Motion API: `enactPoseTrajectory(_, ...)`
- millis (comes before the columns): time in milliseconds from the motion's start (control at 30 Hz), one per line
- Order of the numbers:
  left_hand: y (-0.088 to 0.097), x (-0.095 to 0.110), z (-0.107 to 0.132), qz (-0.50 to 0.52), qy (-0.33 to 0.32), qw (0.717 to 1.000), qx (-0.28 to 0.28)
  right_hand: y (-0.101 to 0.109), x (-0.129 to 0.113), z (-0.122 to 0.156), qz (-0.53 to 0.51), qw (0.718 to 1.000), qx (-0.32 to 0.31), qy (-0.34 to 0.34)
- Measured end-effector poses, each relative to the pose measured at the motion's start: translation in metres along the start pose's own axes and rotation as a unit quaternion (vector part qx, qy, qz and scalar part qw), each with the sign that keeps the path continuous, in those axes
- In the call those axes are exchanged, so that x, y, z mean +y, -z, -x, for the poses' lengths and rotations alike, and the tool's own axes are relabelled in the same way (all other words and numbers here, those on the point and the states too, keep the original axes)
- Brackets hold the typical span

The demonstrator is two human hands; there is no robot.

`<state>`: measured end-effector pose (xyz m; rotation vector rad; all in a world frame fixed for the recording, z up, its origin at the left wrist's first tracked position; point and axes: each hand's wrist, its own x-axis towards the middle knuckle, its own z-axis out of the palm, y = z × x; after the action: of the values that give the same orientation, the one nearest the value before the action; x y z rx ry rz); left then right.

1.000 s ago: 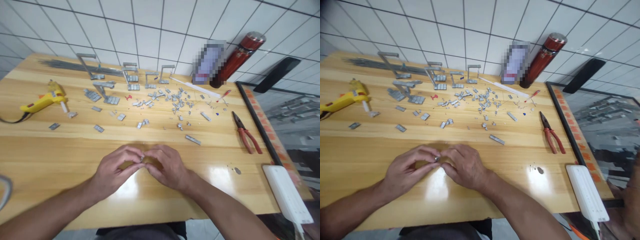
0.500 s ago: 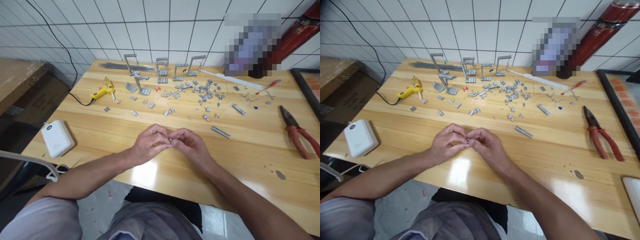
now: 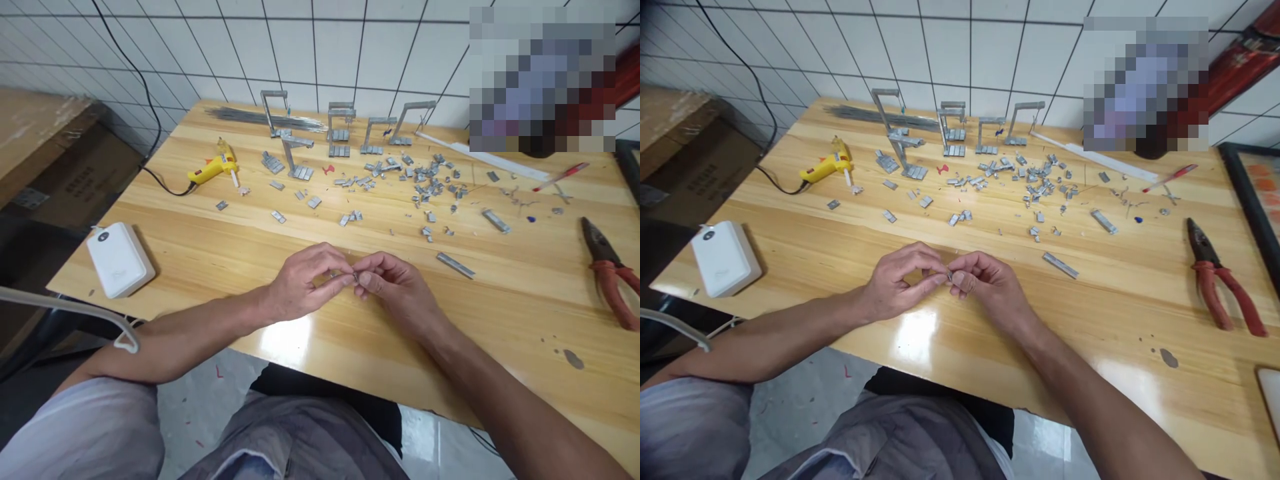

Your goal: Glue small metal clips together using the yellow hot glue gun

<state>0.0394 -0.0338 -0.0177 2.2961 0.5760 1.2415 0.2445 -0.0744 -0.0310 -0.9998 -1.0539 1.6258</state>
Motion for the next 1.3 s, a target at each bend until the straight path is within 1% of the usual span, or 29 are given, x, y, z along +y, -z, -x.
enactPoseTrajectory(200, -0.001, -0.001, 0.0, -0.012, -0.005, 1.0, -0.008, -0.003, -0.002, 0.002, 0.054, 0.998, 0.024, 0.026)
enactPoseTrajectory(300, 0.0, 0.001, 0.0, -0.026, -0.006, 1.0, -0.003, -0.004, -0.001, 0.003, 0.067, 0.996, 0.031, 0.046)
enactPoseTrajectory(467, -0.001, 0.003, -0.001, -0.045, -0.005, 0.999, 0.007, -0.009, 0.0, 0.005, 0.073, 0.995, 0.038, 0.057)
enactPoseTrajectory(533, -0.001, 0.004, 0.0, -0.045, 0.011, 0.999, 0.009, -0.01, 0.0, 0.006, 0.072, 0.995, 0.037, 0.061)
enactPoseTrajectory(667, -0.001, 0.006, 0.004, -0.03, 0.068, 0.997, 0.0, -0.011, -0.001, 0.005, 0.08, 0.994, 0.035, 0.062)
enactPoseTrajectory(733, 0.0, 0.006, 0.004, -0.029, 0.081, 0.996, -0.001, -0.01, -0.002, 0.005, 0.085, 0.994, 0.037, 0.062)
enactPoseTrajectory(833, 0.0, 0.005, 0.004, -0.034, 0.064, 0.997, 0.003, -0.009, -0.003, 0.006, 0.088, 0.993, 0.041, 0.065)
enactPoseTrajectory(1000, -0.002, 0.001, 0.001, -0.069, -0.013, 0.998, -0.003, -0.01, -0.002, 0.007, 0.111, 0.989, 0.057, 0.077)
enactPoseTrajectory(1133, -0.002, -0.001, 0.001, -0.103, -0.05, 0.993, 0.006, -0.012, -0.001, 0.007, 0.122, 0.987, 0.062, 0.088)
enactPoseTrajectory(1233, -0.003, 0.0, 0.001, -0.106, -0.051, 0.993, 0.006, -0.012, 0.001, 0.007, 0.138, 0.983, 0.063, 0.099)
enactPoseTrajectory(1300, -0.003, 0.003, 0.002, -0.102, -0.027, 0.994, 0.005, -0.012, 0.003, 0.007, 0.146, 0.981, 0.062, 0.108)
